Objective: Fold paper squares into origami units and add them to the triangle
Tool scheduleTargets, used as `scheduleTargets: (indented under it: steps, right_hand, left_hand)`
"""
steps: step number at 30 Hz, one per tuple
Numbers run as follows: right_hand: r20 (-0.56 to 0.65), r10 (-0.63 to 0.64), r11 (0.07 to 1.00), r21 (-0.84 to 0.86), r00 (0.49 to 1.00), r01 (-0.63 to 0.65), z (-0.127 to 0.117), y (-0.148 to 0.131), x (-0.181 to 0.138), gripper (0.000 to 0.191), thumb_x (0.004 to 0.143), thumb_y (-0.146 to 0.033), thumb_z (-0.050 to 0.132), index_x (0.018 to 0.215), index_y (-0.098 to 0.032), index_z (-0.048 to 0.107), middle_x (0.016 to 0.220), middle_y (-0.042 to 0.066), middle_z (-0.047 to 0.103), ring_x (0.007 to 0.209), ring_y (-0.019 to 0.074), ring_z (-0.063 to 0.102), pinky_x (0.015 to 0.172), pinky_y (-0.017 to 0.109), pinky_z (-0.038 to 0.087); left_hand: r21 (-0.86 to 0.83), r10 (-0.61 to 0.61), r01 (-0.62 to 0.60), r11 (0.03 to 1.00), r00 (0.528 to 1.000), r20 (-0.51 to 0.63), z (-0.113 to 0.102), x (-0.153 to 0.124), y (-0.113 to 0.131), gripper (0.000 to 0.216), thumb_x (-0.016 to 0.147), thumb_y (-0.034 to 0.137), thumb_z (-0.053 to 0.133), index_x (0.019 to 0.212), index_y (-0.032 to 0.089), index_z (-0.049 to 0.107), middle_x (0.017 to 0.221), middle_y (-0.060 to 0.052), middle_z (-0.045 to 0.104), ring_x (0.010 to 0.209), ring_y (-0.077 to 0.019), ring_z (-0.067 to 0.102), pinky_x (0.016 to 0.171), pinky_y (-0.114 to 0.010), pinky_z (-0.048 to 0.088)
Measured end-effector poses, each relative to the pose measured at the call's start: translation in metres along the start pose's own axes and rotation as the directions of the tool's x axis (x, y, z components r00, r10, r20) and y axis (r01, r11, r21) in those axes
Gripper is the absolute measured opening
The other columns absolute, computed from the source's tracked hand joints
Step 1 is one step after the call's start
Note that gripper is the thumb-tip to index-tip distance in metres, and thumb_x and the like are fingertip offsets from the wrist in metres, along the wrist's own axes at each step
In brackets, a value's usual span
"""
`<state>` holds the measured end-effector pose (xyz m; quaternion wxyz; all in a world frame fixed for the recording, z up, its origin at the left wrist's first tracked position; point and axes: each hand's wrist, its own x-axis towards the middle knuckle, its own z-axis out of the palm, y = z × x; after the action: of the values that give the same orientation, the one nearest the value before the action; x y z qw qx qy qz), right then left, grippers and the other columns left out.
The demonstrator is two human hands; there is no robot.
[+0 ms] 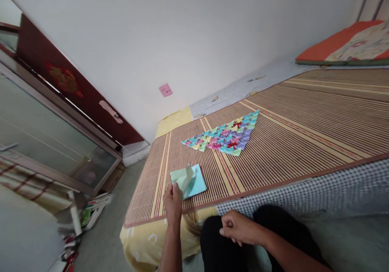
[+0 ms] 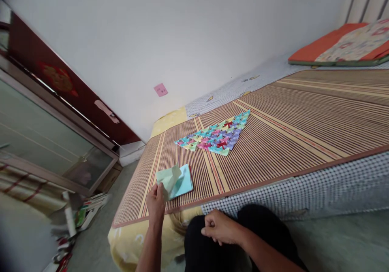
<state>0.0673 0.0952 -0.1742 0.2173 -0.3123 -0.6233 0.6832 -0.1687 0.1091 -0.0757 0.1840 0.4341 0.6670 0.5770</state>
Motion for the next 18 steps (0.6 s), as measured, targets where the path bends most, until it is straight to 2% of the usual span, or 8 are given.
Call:
scheduleTargets:
  steps: [3,5,6,8,10,13,15,18]
  right_hand:
    - [-0.121,-0.095,0.991,0.079,0.988,0.105,-0.002,-0.009,-0.006,0.044,0.08,-0.059,0.068,0.068,-0.018,0.062,0.059,0.001,0.066,0.044,0.0109,0.056,0.042,0.02,0.039]
    - [-0.217,-0.153,0.974,0.129,0.964,0.184,-0.008,-0.021,-0.013,0.052,0.084,-0.068,0.062,0.087,-0.017,0.071,0.088,0.009,0.076,0.071,0.0177,0.069,0.058,0.026,0.05]
    - [-0.258,-0.173,0.964,0.151,0.951,0.217,-0.012,-0.028,-0.018,0.057,0.085,-0.071,0.06,0.099,-0.017,0.073,0.103,0.012,0.076,0.088,0.0219,0.072,0.068,0.029,0.054]
    - [-0.296,-0.189,0.947,0.197,0.936,0.254,-0.018,-0.044,-0.027,0.064,0.09,-0.073,0.052,0.113,-0.017,0.073,0.11,0.013,0.076,0.105,0.0266,0.07,0.081,0.035,0.056]
    - [-0.278,-0.221,0.905,0.299,0.935,0.303,-0.021,-0.06,-0.036,0.06,0.09,-0.068,0.058,0.116,-0.016,0.073,0.106,0.013,0.077,0.101,0.0283,0.072,0.085,0.039,0.056]
    - [-0.378,-0.217,0.866,0.352,0.9,0.356,-0.02,-0.077,-0.046,0.051,0.078,-0.061,0.078,0.102,-0.016,0.078,0.091,0.009,0.08,0.087,0.0285,0.074,0.082,0.04,0.057]
    - [-0.437,-0.195,0.864,0.347,0.878,0.364,-0.018,-0.08,-0.05,0.05,0.075,-0.062,0.08,0.096,-0.016,0.079,0.085,0.008,0.079,0.081,0.0285,0.074,0.077,0.04,0.057]
    - [-0.426,-0.153,0.854,0.397,0.892,0.336,-0.014,-0.079,-0.055,0.052,0.078,-0.064,0.076,0.097,-0.017,0.078,0.087,0.009,0.08,0.079,0.0293,0.075,0.075,0.042,0.059]
  left_hand:
    - [-0.118,-0.075,0.083,0.989,0.995,0.073,-0.01,-0.025,0.026,0.042,0.077,0.059,0.072,0.079,0.017,0.068,0.064,0.001,0.063,0.058,-0.0149,0.055,0.056,-0.025,0.043]
    - [-0.178,-0.128,0.152,0.972,0.982,0.139,-0.013,-0.048,0.042,0.043,0.078,0.057,0.073,0.088,0.016,0.072,0.065,-0.001,0.067,0.057,-0.0163,0.059,0.056,-0.026,0.046]
    - [-0.2,-0.151,0.183,0.962,0.975,0.166,-0.013,-0.059,0.049,0.042,0.079,0.056,0.074,0.091,0.016,0.073,0.066,-0.002,0.069,0.057,-0.0169,0.061,0.056,-0.027,0.048]
    - [-0.231,-0.192,0.24,0.943,0.958,0.213,-0.012,-0.08,0.061,0.042,0.077,0.054,0.077,0.093,0.015,0.074,0.068,-0.003,0.071,0.058,-0.0177,0.064,0.057,-0.028,0.05]
    - [-0.253,-0.215,0.275,0.928,0.946,0.241,-0.009,-0.097,0.07,0.042,0.074,0.053,0.08,0.091,0.014,0.075,0.071,-0.005,0.074,0.059,-0.018,0.065,0.058,-0.028,0.052]
    - [-0.297,-0.24,0.326,0.897,0.926,0.292,-0.005,-0.116,0.08,0.038,0.073,0.05,0.084,0.084,0.014,0.075,0.072,-0.005,0.075,0.062,-0.0183,0.068,0.061,-0.027,0.053]
    - [-0.365,-0.269,0.397,0.842,0.896,0.352,-0.002,-0.125,0.086,0.035,0.075,0.047,0.084,0.084,0.014,0.075,0.073,-0.005,0.076,0.068,-0.0199,0.07,0.065,-0.028,0.055]
    - [-0.478,-0.305,0.502,0.721,0.849,0.431,0.001,-0.135,0.093,0.037,0.078,0.047,0.082,0.093,0.014,0.077,0.079,-0.008,0.079,0.077,-0.0241,0.074,0.072,-0.033,0.057]
